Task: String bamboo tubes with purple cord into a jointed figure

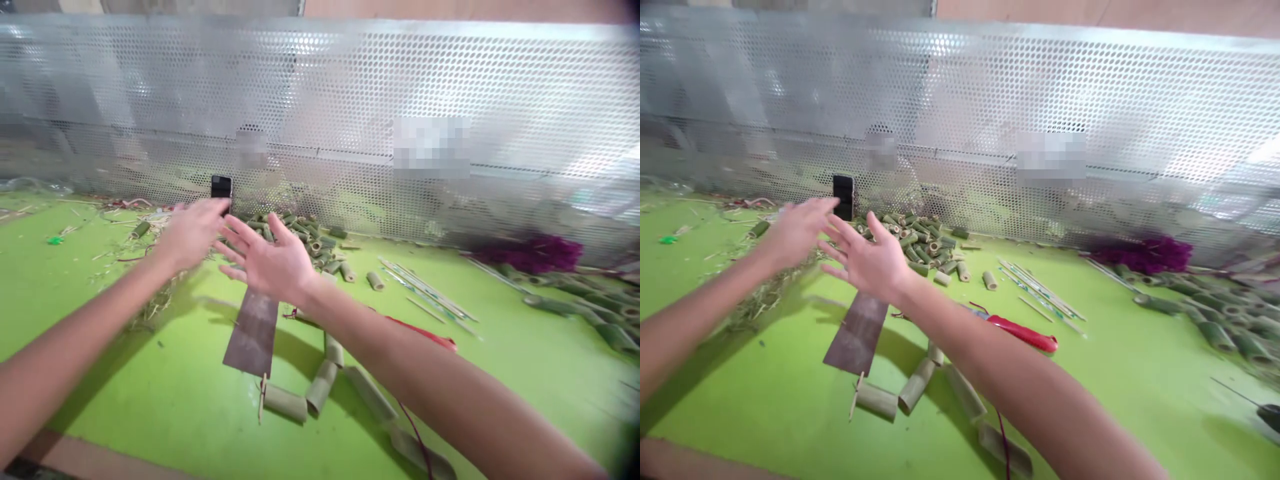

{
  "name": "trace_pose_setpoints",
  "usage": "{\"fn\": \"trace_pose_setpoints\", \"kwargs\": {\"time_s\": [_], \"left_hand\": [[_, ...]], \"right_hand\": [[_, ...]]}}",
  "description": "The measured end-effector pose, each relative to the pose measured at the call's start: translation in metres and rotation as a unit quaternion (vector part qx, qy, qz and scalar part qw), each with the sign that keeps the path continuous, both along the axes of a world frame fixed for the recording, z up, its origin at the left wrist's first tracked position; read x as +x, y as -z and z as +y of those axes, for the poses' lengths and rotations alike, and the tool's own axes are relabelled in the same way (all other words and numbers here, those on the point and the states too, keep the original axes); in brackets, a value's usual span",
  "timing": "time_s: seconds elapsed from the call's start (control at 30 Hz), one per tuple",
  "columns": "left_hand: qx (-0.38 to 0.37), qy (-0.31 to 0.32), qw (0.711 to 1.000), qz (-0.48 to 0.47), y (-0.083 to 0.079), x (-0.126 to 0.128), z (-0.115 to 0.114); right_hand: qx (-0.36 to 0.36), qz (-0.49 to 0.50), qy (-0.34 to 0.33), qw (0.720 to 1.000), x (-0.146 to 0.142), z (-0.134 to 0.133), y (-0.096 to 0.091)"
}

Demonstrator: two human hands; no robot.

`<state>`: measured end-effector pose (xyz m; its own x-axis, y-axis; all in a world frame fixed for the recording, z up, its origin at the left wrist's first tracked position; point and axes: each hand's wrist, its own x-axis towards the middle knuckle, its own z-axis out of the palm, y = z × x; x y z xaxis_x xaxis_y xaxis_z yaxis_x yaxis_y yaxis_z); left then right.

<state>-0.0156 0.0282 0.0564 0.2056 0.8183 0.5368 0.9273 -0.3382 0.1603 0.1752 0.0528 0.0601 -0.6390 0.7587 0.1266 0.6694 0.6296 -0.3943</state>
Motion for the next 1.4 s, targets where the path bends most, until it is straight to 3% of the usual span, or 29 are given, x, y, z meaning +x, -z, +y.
{"fn": "trace_pose_setpoints", "kwargs": {"time_s": [0.03,0.07,0.13,0.2,0.23,0.27,0.33,0.37,0.4,0.43,0.57,0.73,0.9,1.13,1.27,1.4], "left_hand": [[0.015,-0.047,0.998,-0.026,-0.002,-0.01,0.004],[0.036,-0.081,0.995,-0.046,-0.002,-0.015,0.004],[0.079,-0.09,0.992,-0.05,0.0,-0.015,0.0],[0.048,0.022,0.997,0.062,0.005,-0.011,-0.005],[0.005,0.021,0.996,0.092,0.008,-0.013,-0.006],[-0.028,-0.049,0.995,0.08,0.01,-0.019,-0.005],[-0.059,-0.147,0.986,0.05,0.015,-0.043,0.0],[-0.068,-0.185,0.98,0.04,0.017,-0.057,0.003],[-0.073,-0.215,0.973,0.033,0.018,-0.07,0.006],[-0.075,-0.228,0.97,0.031,0.02,-0.079,0.008],[-0.081,-0.194,0.976,0.047,0.027,-0.079,0.01],[-0.089,-0.186,0.977,0.06,0.037,-0.072,0.011],[-0.07,-0.226,0.97,0.059,0.04,-0.096,0.016],[-0.06,-0.228,0.97,0.051,0.038,-0.099,0.021],[-0.057,-0.222,0.972,0.049,0.04,-0.097,0.021],[-0.059,-0.218,0.973,0.054,0.043,-0.098,0.021]], "right_hand": [[-0.121,0.092,-0.064,0.986,-0.003,0.003,-0.001],[-0.248,0.192,-0.111,0.943,-0.008,0.006,0.0],[-0.439,0.364,-0.136,0.81,-0.024,0.008,0.004],[-0.524,0.453,-0.132,0.709,-0.047,0.008,0.008],[-0.544,0.456,-0.138,0.69,-0.058,0.01,0.009],[-0.559,0.444,-0.141,0.686,-0.068,0.014,0.01],[-0.562,0.403,-0.1,0.715,-0.085,0.035,0.009],[-0.534,0.382,-0.033,0.754,-0.091,0.05,0.007],[-0.458,0.377,0.086,0.8,-0.097,0.069,0.006],[-0.411,0.38,0.154,0.814,-0.103,0.089,0.004],[-0.278,0.371,0.324,0.825,-0.139,0.158,0.004],[-0.177,0.324,0.457,0.809,-0.211,0.183,0.026],[-0.072,0.308,0.514,0.798,-0.255,0.192,0.05],[-0.001,0.317,0.533,0.784,-0.254,0.217,0.064],[-0.013,0.351,0.504,0.789,-0.241,0.219,0.063],[-0.09,0.409,0.446,0.791,-0.225,0.215,0.041]]}}
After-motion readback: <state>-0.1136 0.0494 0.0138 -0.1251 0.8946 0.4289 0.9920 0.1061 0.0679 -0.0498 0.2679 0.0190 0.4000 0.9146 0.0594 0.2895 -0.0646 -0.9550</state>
